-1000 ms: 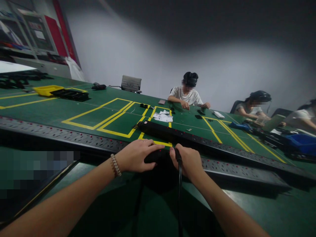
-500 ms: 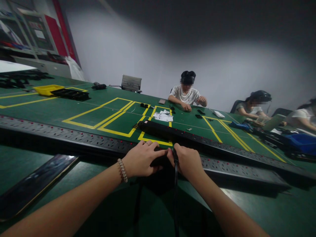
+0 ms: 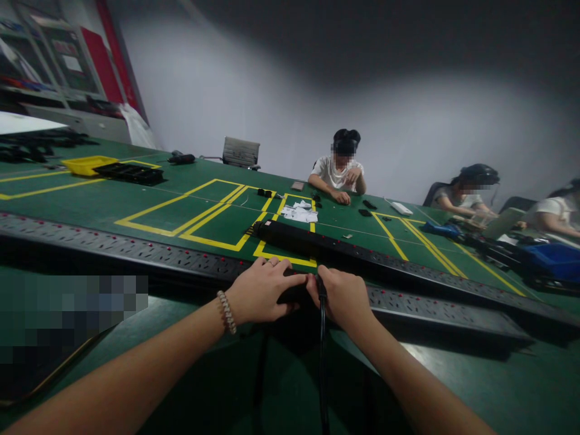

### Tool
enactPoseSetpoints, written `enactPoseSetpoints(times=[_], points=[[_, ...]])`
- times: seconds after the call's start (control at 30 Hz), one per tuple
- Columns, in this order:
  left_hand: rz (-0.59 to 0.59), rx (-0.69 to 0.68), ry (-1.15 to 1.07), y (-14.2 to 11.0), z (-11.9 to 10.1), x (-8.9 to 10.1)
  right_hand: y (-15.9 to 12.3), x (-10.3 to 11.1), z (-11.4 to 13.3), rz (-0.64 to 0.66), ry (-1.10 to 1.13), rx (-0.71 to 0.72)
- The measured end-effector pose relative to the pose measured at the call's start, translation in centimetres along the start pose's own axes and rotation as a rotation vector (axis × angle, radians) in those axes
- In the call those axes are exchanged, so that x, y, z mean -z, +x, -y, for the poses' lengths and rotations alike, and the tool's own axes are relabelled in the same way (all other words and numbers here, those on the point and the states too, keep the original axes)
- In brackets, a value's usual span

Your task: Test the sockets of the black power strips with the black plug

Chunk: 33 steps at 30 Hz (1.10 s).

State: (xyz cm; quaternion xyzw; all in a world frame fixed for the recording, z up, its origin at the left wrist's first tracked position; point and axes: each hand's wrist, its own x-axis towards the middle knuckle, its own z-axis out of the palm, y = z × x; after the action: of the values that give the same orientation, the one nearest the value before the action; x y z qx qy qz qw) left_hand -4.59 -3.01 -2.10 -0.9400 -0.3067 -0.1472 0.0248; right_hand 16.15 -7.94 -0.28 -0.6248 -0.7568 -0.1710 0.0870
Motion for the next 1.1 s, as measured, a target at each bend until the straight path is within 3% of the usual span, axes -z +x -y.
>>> enactPoseSetpoints(times=[0.53,0.83,1.1], points=[[0.053,-0.003,0.028,0.4,0.1,0.2,-0.1,-0.4,-0.1,-0.025,-0.025,0.005],[0.031,-0.044,0.128,0.2,0.5,-0.3,0.6,1.1,-0.6,-0.214,0.041,-0.018],[0.057,-0.072,0.074,0.5,1.9,0.3,0.5,0.7,-2.0,-0.220,0.043,-0.052]])
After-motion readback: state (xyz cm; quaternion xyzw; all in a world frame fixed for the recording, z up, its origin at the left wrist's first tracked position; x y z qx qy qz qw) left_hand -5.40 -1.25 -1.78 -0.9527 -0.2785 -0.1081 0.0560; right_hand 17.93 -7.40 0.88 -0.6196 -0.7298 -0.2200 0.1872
